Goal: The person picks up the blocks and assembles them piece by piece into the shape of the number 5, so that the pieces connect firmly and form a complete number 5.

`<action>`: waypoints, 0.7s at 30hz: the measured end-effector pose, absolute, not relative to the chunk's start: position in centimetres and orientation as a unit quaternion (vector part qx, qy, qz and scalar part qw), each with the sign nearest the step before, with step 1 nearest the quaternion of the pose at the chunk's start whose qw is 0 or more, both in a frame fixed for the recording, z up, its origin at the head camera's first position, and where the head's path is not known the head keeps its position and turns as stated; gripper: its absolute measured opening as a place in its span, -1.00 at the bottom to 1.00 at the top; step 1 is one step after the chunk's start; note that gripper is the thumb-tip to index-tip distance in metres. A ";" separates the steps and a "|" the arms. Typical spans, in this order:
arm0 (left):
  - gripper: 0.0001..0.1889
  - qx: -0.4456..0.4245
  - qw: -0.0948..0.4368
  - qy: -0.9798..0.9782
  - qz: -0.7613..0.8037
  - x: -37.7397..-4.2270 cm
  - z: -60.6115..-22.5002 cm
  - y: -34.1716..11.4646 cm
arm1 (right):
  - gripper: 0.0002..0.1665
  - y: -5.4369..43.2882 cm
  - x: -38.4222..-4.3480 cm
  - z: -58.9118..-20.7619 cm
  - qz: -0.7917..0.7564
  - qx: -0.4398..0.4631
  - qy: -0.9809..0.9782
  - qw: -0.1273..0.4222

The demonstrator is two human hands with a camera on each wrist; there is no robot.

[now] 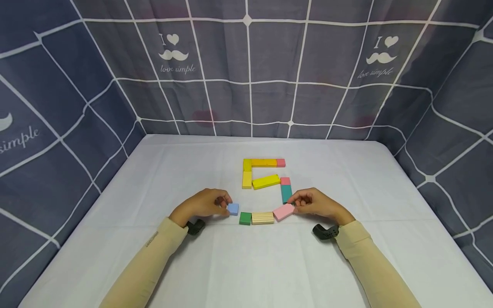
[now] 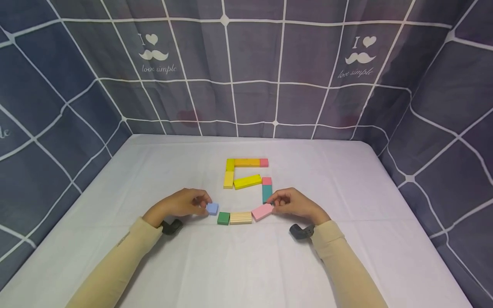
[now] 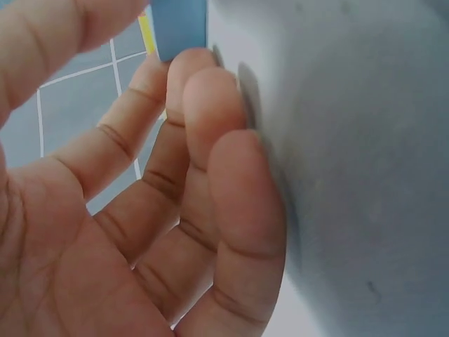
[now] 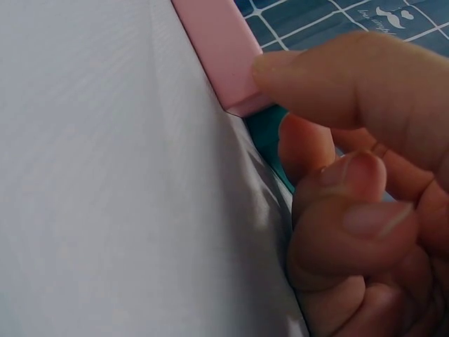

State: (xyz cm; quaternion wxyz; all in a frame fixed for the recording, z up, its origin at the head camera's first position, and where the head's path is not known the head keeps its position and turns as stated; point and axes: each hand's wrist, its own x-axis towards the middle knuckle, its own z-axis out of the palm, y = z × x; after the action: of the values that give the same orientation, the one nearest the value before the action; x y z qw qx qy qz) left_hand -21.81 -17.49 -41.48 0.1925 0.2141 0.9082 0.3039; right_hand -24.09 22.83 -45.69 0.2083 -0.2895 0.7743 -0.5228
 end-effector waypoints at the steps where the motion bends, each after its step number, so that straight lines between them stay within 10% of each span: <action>1: -0.74 0.218 0.193 0.907 0.305 -21.7 -41.4 -17.5 | -0.66 22.8 -24.1 -45.7 -0.523 -0.289 0.774 0.208; 21: -0.74 0.250 0.183 0.900 0.307 -21.4 -41.8 -17.1 | -0.66 22.9 -24.2 -45.9 -0.523 -0.290 0.775 0.207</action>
State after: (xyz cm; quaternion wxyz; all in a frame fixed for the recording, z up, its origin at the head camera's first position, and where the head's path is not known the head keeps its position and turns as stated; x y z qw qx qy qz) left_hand -21.42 -17.10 -41.84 0.1830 0.2497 0.9001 0.3065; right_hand -24.21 22.87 -45.87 0.2073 -0.2895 0.7747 -0.5226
